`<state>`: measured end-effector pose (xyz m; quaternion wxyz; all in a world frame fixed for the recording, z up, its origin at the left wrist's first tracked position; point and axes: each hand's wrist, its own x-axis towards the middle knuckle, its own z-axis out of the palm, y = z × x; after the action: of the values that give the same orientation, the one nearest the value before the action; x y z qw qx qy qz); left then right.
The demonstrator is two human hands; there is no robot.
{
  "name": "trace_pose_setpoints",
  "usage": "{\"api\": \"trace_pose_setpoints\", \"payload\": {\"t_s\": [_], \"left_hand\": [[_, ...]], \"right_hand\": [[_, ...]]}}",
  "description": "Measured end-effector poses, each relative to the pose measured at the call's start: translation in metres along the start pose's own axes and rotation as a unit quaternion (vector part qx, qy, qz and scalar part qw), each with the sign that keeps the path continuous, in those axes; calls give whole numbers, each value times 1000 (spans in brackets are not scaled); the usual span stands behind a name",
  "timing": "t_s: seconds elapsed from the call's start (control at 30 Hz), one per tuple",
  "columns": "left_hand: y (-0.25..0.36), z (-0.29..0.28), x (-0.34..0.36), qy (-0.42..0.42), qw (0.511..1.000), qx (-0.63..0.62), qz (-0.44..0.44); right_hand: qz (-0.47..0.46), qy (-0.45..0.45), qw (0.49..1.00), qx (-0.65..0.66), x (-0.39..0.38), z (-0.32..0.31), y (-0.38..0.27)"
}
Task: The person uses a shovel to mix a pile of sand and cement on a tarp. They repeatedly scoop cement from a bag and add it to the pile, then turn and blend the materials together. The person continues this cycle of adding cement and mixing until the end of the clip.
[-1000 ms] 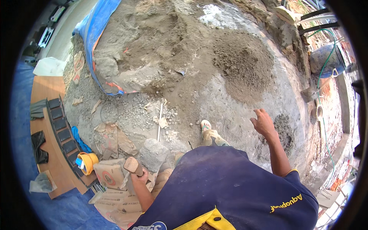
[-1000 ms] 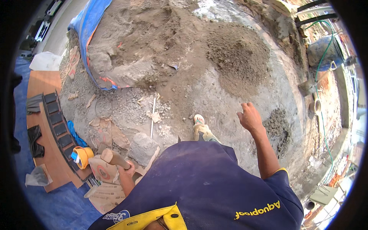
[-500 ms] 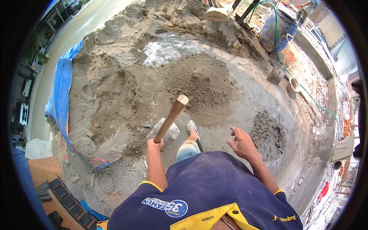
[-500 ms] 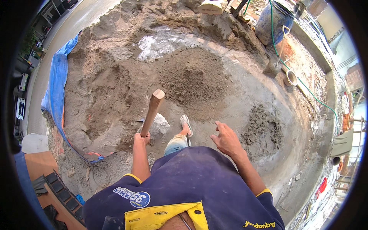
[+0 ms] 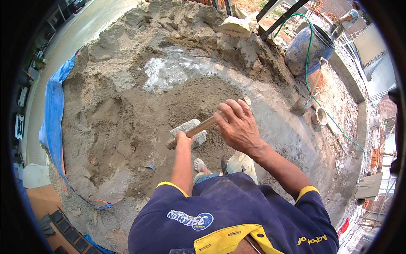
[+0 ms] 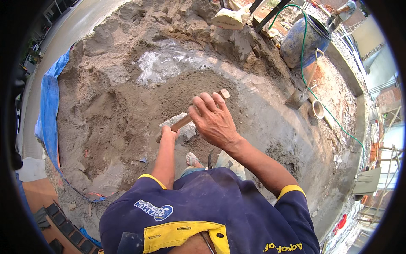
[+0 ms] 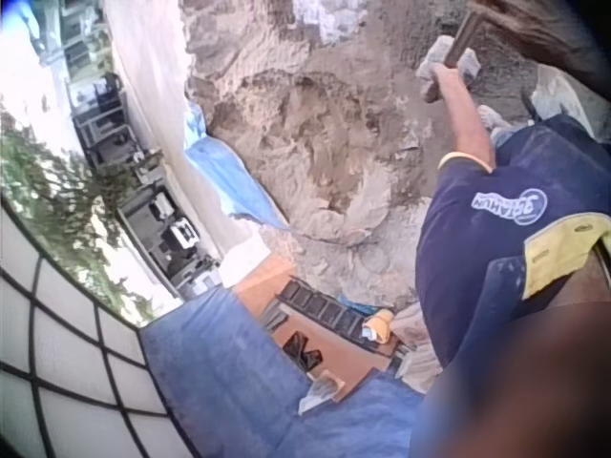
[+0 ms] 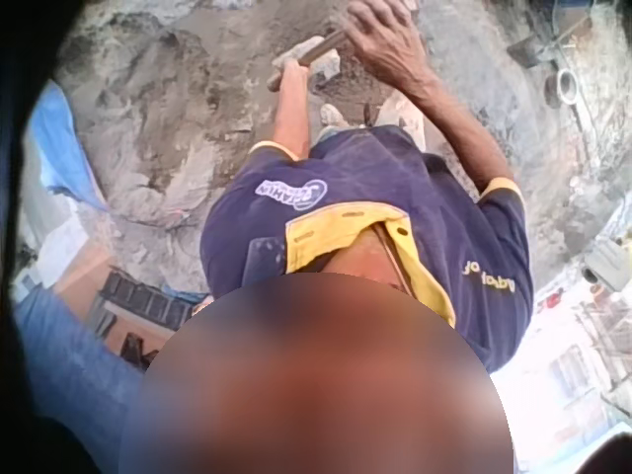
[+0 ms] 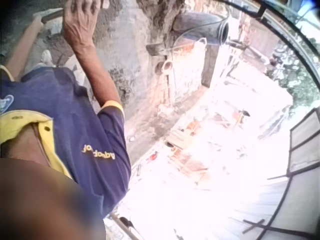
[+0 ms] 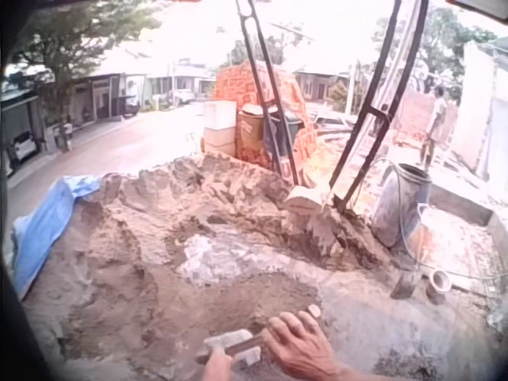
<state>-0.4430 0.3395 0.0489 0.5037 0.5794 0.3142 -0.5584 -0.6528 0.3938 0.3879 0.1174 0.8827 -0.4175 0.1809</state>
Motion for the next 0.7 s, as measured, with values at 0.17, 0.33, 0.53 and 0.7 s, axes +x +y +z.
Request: {"api": "trace_pose_setpoints", "payload": {"t_s": [0.17,0.33,0.53,0.7], "left_hand": [[-22,97,3,46,997,-17,57],[-72,171,36,64,987,3,147],[-147,265,153,62,968,136,200],[-233,312,262,204,837,399,313]], "right_hand": [[84,-180,975,-96,7,41,115],[81,-332,940,12,-27,113,237],[144,-485,839,201,-116,270,366],[279,-534,748,280,-239,415,361]]}}
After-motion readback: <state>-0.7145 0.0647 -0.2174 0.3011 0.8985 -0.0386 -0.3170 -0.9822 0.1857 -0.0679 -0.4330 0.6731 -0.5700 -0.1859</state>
